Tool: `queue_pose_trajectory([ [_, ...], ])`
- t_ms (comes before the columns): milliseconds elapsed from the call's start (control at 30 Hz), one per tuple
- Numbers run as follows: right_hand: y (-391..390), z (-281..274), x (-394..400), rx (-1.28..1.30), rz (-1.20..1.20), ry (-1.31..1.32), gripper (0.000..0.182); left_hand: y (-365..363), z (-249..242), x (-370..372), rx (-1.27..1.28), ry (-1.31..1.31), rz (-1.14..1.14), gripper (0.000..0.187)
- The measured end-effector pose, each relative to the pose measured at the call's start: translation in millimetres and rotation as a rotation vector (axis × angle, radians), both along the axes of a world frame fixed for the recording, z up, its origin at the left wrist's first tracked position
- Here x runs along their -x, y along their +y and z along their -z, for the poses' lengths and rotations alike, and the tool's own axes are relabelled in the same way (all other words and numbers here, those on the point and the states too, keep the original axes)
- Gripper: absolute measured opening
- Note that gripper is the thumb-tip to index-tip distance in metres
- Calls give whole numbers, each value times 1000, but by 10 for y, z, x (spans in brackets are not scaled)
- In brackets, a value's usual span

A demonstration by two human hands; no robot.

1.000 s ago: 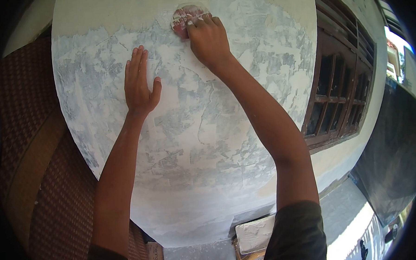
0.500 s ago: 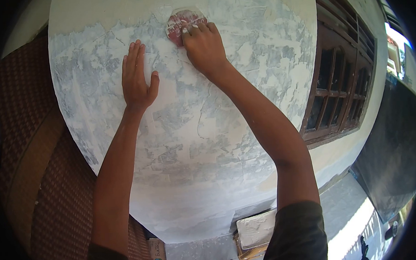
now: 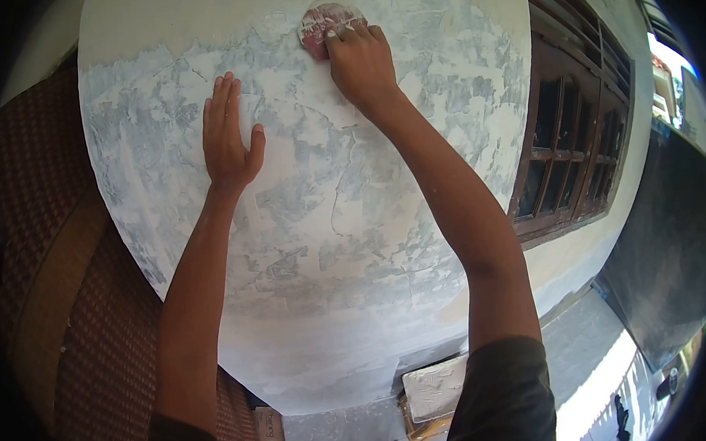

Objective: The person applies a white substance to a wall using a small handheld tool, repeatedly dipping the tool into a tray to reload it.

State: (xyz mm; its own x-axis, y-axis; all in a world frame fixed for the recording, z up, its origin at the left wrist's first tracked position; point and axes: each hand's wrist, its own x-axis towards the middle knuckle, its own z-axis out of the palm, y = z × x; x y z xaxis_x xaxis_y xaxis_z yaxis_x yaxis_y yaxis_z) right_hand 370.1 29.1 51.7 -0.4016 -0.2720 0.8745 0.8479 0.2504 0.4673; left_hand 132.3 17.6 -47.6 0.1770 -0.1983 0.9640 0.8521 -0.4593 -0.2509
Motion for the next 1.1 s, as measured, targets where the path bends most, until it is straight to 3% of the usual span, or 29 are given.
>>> queue_pose_trajectory([
  [133, -225, 736, 60, 120, -97, -59, 39, -11, 1, -9, -3, 2, -5, 66],
  [233, -259, 362, 85, -55, -229, -19, 36, -4, 2, -9, -6, 2, -9, 66],
  [300, -199, -69, 76, -127, -181, 49, 26, 5, 4, -7, -6, 3, -8, 66],
  [400, -88, -431, 53, -118, -54, 22, 29, 9, -1, -1, -6, 6, -11, 66],
  [667, -233, 593, 92, 58, -104, -12, 31, -7, -2, -1, 4, 0, -12, 66],
  [733, -290, 488, 113, 51, -179, -25, 30, -10, 9, -16, 2, 9, 10, 66],
  [900, -150, -406, 148, -154, -104, 52, 25, 24, 3, 5, -10, 7, -18, 66],
  [1000, -75, -357, 140, -67, -12, -53, 26, 27, -6, 6, -14, 11, -13, 66],
  [1100, -94, 284, 143, 44, -17, -11, 32, -7, 10, -12, -3, 3, -4, 66],
])
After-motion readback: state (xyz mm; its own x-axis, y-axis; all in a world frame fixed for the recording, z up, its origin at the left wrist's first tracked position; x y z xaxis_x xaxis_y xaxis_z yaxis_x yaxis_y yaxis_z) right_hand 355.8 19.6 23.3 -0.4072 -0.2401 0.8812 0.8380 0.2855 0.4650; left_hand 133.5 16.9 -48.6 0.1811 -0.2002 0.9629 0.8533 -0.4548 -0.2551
